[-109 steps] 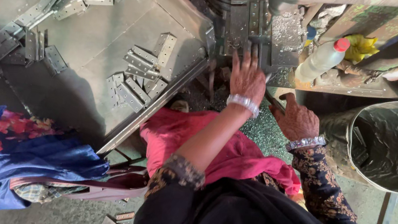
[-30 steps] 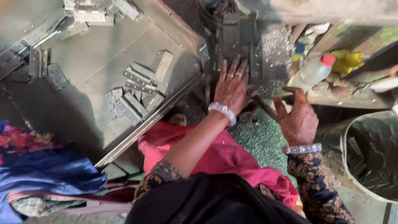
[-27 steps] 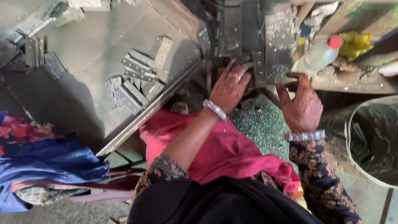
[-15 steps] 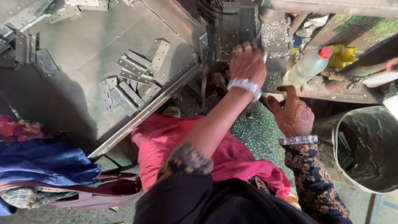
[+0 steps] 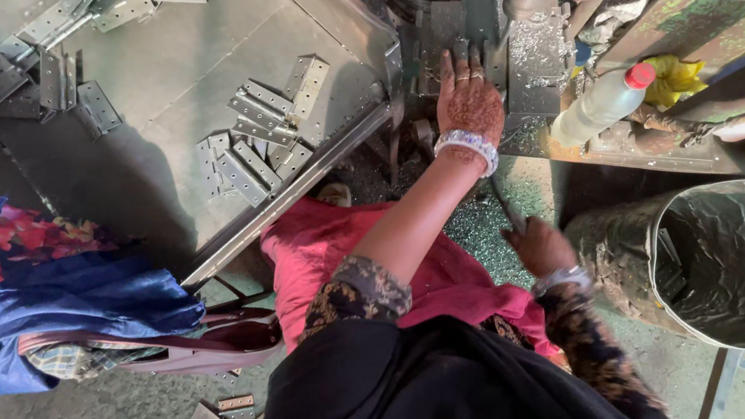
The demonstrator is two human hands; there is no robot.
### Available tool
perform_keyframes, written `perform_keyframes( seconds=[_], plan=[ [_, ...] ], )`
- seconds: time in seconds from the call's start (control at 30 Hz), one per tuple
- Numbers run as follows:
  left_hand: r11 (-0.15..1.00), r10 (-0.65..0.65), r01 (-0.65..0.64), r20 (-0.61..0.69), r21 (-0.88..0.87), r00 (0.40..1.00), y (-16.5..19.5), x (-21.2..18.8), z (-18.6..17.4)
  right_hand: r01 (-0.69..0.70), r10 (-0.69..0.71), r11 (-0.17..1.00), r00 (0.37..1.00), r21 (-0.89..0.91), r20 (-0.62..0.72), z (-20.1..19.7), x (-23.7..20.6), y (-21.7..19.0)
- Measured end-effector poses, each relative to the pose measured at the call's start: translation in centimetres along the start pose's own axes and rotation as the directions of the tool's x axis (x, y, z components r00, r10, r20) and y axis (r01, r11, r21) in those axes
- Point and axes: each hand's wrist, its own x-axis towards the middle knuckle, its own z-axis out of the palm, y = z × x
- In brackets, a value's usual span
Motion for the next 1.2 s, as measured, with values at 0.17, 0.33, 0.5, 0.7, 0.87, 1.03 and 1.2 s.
perform_keyframes(
  seconds=[0.17,0.33,0.5,0.7,0.87,1.03,1.2],
  plan=[
    [0.998,-0.003,0.0,-0.056,-0.062,0.998,-0.3,-1.8,1.8,0.082,-0.081,0.996,0.995,0.028,-0.051,1.3,0.4,1.4],
    [0.997,-0.031,0.024,-0.084,-0.076,0.996,-0.5,0.2,2.2,0.09,-0.09,0.996,0.993,-0.011,-0.079,-1.8,2.6,0.9],
    [0.972,-0.043,0.017,-0.107,-0.233,0.993,-0.5,-0.2,1.6,-0.01,0.009,0.998,1.0,0.061,0.017,1.3,0.6,0.1],
    [0.999,0.023,-0.027,0.114,0.028,0.993,-0.8,0.7,-0.1,0.083,-0.083,0.993,0.997,0.08,0.0,-1.9,1.6,0.7],
    [1.0,-0.019,0.019,0.0,0.017,1.0,-0.4,2.0,0.6,0.005,-0.005,1.0,0.999,-0.004,0.049,-1.1,0.8,-0.1],
    [0.993,-0.028,0.021,-0.061,-0.12,0.998,-0.9,0.5,0.6,0.037,-0.043,0.996,0.997,0.087,0.069,0.4,0.3,0.2],
    [0.992,-0.074,0.088,0.143,-0.093,0.987,-1.1,1.9,-2.0,0.0,0.001,1.0,0.999,-0.017,0.043,-1.3,2.4,1.4]
  ],
)
